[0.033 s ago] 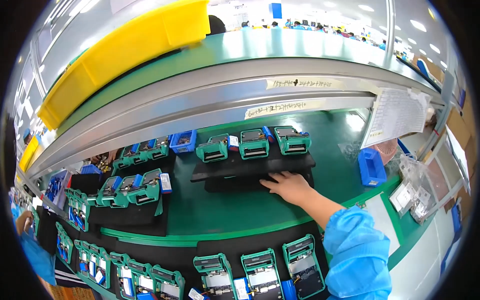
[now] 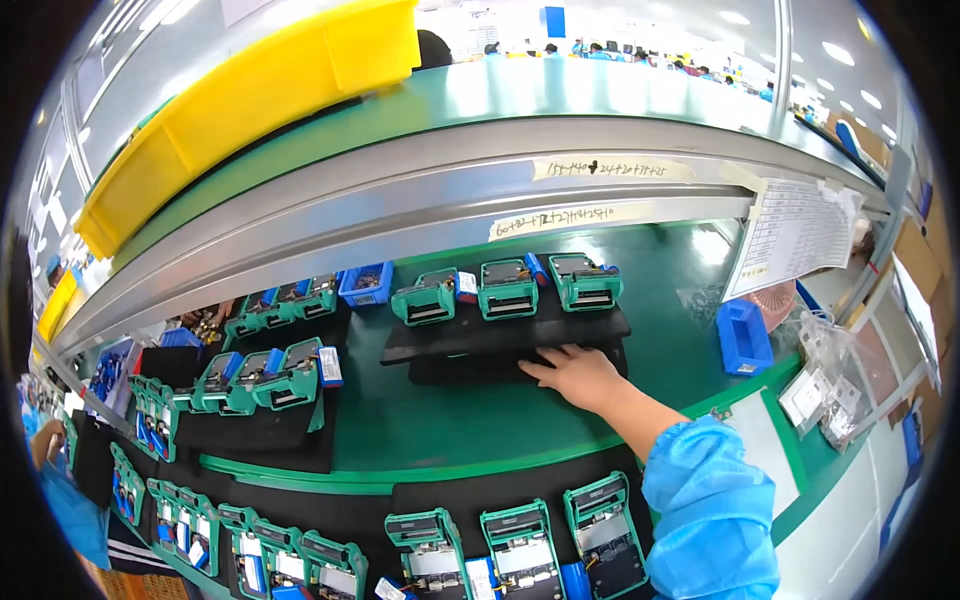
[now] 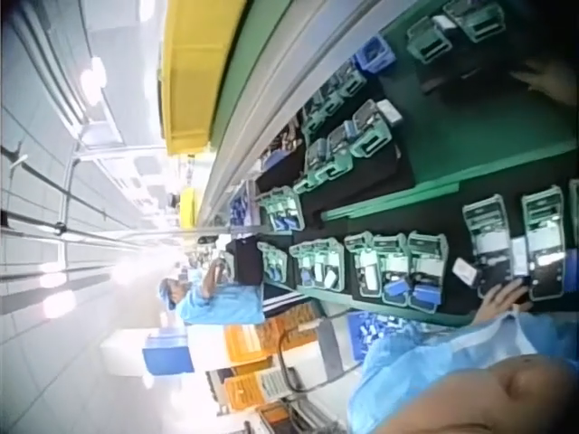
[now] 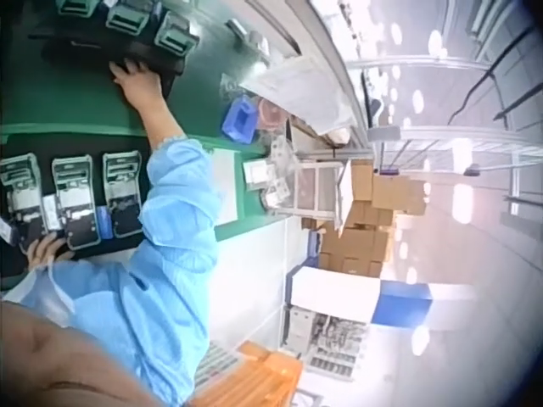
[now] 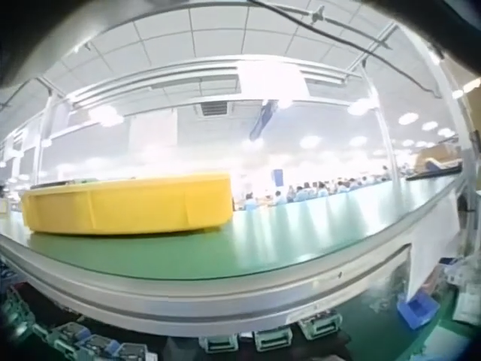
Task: The person assembles small electronic components by hand, inserting circuit boards, batteries, and metal parts into green handheld device housings.
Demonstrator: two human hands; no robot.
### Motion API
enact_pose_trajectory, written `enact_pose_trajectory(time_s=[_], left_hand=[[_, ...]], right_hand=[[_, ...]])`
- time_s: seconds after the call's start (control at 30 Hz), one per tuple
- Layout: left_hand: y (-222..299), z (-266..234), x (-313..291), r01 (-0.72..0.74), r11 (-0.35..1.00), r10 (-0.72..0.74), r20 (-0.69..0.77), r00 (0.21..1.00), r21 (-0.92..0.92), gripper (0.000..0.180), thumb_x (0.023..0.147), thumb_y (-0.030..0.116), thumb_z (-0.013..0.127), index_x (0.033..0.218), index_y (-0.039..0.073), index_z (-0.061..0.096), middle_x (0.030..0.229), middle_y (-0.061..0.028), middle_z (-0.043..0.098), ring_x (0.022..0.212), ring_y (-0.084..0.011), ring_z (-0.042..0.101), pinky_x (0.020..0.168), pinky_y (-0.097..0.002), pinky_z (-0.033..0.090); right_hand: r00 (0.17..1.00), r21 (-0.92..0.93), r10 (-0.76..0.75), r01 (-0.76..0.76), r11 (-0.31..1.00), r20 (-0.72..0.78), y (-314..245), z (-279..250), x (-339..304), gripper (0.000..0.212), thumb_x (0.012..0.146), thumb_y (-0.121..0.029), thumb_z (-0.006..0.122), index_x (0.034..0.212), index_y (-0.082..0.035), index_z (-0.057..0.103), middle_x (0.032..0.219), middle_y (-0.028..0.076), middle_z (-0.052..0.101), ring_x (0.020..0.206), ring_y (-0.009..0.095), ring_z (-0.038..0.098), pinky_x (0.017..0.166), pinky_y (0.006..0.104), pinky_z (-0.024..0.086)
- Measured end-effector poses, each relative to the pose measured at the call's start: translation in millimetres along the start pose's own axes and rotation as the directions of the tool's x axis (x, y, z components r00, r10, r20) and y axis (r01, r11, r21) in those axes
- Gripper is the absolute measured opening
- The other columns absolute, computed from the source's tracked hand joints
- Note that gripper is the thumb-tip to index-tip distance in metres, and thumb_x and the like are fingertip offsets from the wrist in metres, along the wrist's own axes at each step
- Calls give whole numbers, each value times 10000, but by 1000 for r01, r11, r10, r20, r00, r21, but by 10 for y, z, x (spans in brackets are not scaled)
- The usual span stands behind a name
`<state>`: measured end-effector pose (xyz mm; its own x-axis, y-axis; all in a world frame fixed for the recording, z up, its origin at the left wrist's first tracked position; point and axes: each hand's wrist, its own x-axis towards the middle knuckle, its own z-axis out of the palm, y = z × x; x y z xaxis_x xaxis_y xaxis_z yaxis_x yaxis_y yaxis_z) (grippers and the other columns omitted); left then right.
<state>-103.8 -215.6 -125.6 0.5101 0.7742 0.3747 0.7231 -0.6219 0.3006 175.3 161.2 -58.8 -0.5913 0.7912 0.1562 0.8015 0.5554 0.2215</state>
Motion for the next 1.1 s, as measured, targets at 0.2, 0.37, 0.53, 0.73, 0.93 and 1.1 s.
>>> enact_pose_trajectory(time_s=[0.2, 0.37, 0.53, 0.73, 0.93, 1.1], left_hand=[[-8, 10, -27, 24, 998, -22, 40, 999, -62, 395, 942, 308, 461, 1293, 305, 643, 1421, -2, 543, 1398, -168, 408, 1117, -458, 242], [-35, 124, -145, -69, 975, 49, 101, 994, 210, 400, 903, 298, 493, 1272, 309, 647, 1395, 2, 564, 1375, -162, 436, 1114, -444, 244], [53, -36, 80, 41, 999, -41, 64, 997, -5, 392, 872, 296, 541, 1248, 310, 650, 1381, 17, 564, 1365, -159, 439, 1114, -439, 247], [-67, 7, 103, -108, 994, 109, -13, 994, 31, 435, 863, 363, 601, 1293, 298, 601, 1363, 38, 548, 1372, -181, 416, 1110, -477, 242], [-4, -1142, 555, -21, 853, 26, 1, 1000, -522, 211, 854, 131, 689, 1056, 69, 675, 1070, -97, 664, 1012, -307, 616, 881, -403, 467], [-413, -1450, 1167, -121, 953, 93, -112, 989, -279, 332, 864, 213, 696, 1165, 91, 623, 1158, -112, 642, 1106, -306, 599, 940, -430, 443]], right_hand=[[996, 20, 89, -89, 996, -7, 310, 278, 221, 469, 962, -356, 546, 1425, -396, 486, 1440, 46, 537, 1294, 288, 526, 989, 395, 505], [971, 118, 237, -235, 965, -7, 428, 415, 568, 460, 979, -294, 536, 1420, -419, 492, 1470, 49, 509, 1354, 289, 476, 1057, 392, 448], [932, 168, 335, -311, 935, -137, 301, 337, 715, 422, 969, -196, 540, 1360, -350, 576, 1400, 69, 564, 1291, 292, 532, 1017, 408, 472], [988, 334, 145, -120, 935, -49, 50, -309, 163, 254, 934, -167, 559, 1150, -140, 688, 1100, 105, 686, 1034, 326, 650, 867, 419, 539], [982, 846, 174, -155, 511, 75, -1113, -1516, -1318, 192, 971, -176, 603, 1051, -27, 693, 956, 130, 698, 827, 229, 684, 727, 328, 546], [881, 828, -147, -474, -301, 451, -1593, -1252, -2726, 335, 1029, -186, 539, 1282, 32, 568, 1211, 165, 655, 1086, 238, 659, 923, 356, 539]])
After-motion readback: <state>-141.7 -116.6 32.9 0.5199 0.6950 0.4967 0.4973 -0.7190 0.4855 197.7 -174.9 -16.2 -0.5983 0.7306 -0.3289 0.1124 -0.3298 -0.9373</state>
